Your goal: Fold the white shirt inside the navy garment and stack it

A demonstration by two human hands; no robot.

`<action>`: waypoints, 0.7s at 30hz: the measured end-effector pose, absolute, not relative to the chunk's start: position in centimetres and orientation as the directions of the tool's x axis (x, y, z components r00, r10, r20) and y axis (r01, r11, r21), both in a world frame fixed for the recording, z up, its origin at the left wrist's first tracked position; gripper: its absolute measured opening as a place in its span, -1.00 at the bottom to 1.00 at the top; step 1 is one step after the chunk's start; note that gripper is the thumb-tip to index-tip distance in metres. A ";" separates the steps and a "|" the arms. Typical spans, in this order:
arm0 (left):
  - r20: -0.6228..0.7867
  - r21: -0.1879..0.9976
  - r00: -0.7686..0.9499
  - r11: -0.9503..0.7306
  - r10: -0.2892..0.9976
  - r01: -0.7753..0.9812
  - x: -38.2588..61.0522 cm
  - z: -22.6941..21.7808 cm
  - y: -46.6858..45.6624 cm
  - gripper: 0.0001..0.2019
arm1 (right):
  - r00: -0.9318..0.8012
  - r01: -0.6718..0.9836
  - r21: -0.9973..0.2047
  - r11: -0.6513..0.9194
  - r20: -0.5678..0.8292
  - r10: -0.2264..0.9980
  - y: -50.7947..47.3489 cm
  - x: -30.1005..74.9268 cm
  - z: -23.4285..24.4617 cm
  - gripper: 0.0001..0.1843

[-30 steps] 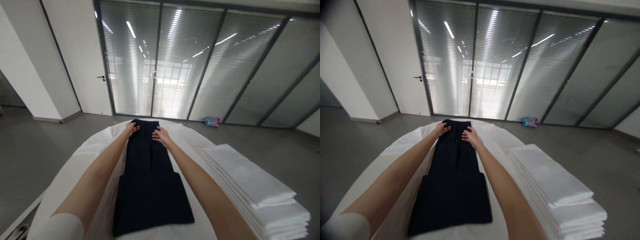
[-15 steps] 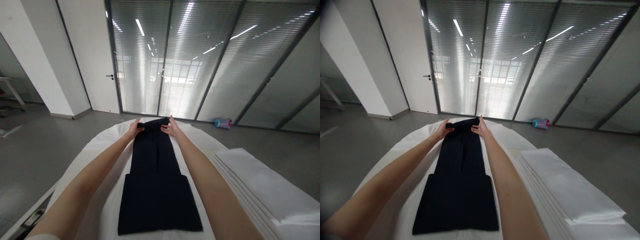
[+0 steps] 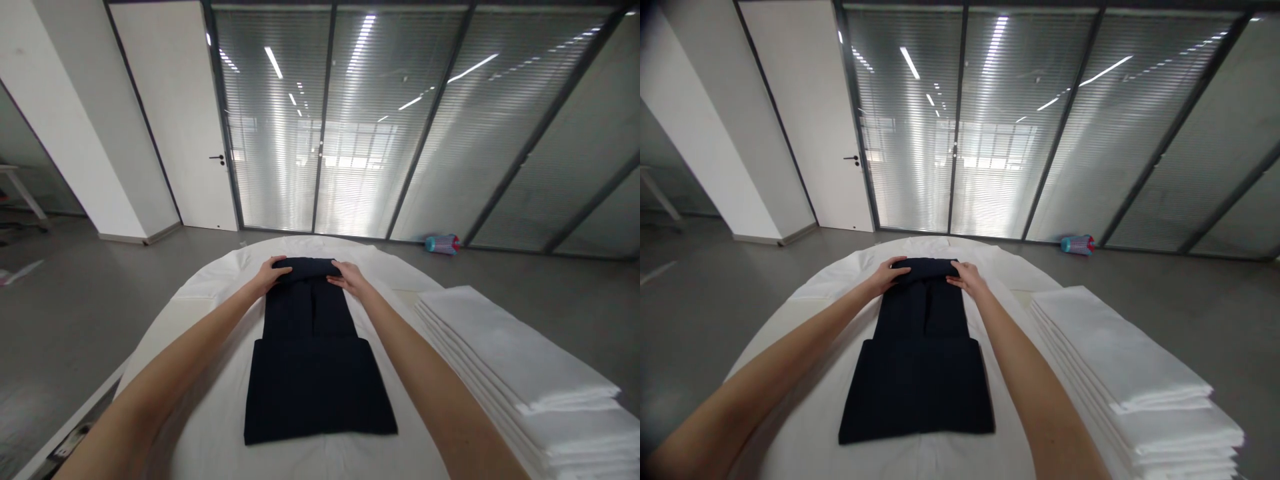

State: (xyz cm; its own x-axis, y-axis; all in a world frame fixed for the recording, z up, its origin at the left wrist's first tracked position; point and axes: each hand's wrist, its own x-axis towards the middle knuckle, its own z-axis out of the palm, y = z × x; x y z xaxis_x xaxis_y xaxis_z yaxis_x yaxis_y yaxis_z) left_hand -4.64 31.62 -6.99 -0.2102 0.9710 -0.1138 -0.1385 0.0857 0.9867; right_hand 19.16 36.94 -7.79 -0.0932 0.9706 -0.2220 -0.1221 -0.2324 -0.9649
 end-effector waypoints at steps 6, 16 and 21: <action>-0.004 0.992 -0.159 -0.017 0.987 -0.129 -5.9 -7.3 31.6 -0.38 | -0.117 0.031 -0.994 -0.102 -0.105 0.988 36.3 19.8 -7.3 -0.76; -0.130 0.961 -0.067 0.109 0.989 -0.253 -7.6 -5.8 31.2 -0.52 | -0.335 0.329 -0.943 -0.046 -0.162 0.928 35.5 21.3 -4.9 -0.66; -0.126 0.982 0.001 0.124 0.992 -0.145 -7.3 -4.7 29.1 -0.35 | -0.454 0.421 -0.906 0.049 -0.164 0.876 34.7 22.7 -3.9 -0.62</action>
State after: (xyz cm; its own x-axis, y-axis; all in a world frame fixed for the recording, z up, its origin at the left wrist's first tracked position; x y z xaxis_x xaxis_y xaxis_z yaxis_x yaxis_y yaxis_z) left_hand -7.29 29.06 -4.73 0.0010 0.9921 -0.1256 -0.1446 0.1244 0.9816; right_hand 22.65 34.71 -3.87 -0.4538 0.8759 -0.1639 0.4208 0.0486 -0.9058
